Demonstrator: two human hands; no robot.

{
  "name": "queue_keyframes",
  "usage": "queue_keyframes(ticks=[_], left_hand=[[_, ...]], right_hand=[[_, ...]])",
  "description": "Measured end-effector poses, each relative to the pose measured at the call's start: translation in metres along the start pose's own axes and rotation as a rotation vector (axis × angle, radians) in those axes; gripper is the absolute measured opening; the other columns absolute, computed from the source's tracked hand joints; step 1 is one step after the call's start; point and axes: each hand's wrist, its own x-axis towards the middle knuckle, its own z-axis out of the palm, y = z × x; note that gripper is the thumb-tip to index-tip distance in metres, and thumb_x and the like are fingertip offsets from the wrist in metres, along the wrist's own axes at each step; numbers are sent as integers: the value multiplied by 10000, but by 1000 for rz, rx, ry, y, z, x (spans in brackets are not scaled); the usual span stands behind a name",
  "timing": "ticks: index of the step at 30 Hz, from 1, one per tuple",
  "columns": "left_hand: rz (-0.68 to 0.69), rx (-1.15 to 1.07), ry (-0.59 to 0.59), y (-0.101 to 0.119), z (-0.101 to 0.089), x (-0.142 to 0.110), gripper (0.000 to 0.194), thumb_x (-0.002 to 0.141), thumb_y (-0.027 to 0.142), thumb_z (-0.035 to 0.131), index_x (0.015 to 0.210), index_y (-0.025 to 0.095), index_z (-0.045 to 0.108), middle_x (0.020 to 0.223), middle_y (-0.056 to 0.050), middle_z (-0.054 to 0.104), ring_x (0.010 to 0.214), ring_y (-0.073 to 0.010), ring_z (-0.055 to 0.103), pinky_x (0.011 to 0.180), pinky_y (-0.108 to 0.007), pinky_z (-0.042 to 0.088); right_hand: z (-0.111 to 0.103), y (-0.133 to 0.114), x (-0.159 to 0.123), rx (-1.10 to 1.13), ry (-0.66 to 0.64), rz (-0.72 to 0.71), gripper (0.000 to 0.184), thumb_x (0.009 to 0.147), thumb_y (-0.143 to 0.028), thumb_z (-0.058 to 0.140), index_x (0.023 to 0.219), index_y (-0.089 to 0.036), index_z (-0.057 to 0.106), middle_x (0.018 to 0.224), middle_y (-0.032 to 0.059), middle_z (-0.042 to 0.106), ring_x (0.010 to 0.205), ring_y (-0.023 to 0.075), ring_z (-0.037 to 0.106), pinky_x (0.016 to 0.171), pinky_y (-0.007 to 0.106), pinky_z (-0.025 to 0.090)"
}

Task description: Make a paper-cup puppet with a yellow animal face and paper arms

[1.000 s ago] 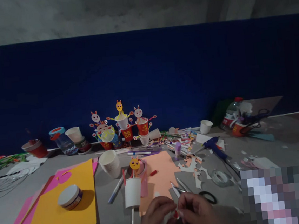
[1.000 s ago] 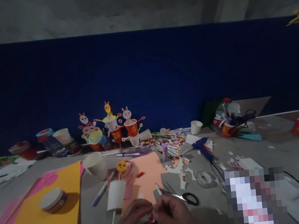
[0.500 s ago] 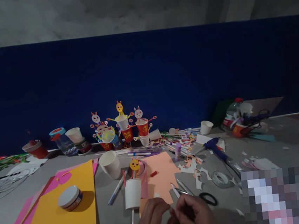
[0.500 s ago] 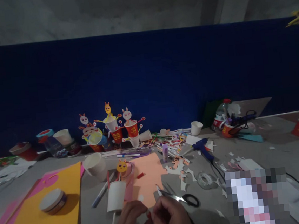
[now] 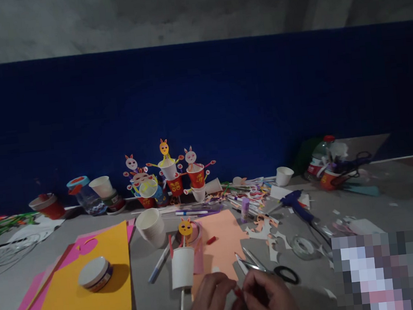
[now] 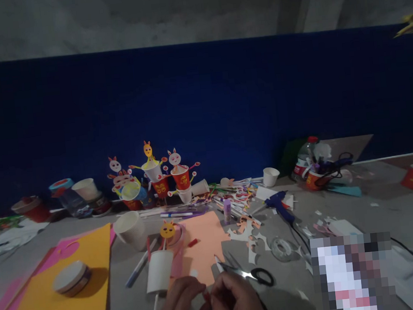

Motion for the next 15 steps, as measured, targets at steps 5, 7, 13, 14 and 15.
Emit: queue_keyframes(ticks=[5,7,13,14,15], left_hand=[[-34,-6,8,0,6,-2,148,907,190,563,1024,257,622,893,-52,707,812,-219,716,708,-311,599],[-21,-26,-28,-2,5,-2,182,885,168,586,1042,256,615,906,-53,712,822,-216,721,713,-298,604],[3,-80,-71,-8,5,-2,323,800,78,615,1066,260,605,917,-31,708,818,-192,722,713,-255,601],[-7,-81,-82,-8,6,-3,333,783,69,616,1054,262,607,910,-26,706,812,-191,718,708,-254,597],[-32,-77,-88,-8,8,-3,321,773,69,609,1029,263,610,897,-23,704,803,-195,713,700,-259,592]], right_hand=[[4,8,-2,-104,10,-16,68,758,-171,577,717,-222,594,676,-4,650,637,181,608,597,232,450],[4,9,-3,-103,-2,-7,62,770,-184,578,727,-224,597,685,-4,656,649,182,614,605,231,454],[1,8,-3,-102,-33,-33,73,785,-178,562,733,-223,586,685,-9,648,636,168,606,588,214,452],[1,8,-3,-143,-31,-58,80,771,-156,563,734,-223,587,681,-13,646,632,165,607,588,213,447],[1,8,-3,-193,-29,-85,96,756,-135,564,733,-224,588,674,-19,643,624,161,609,586,212,441]])
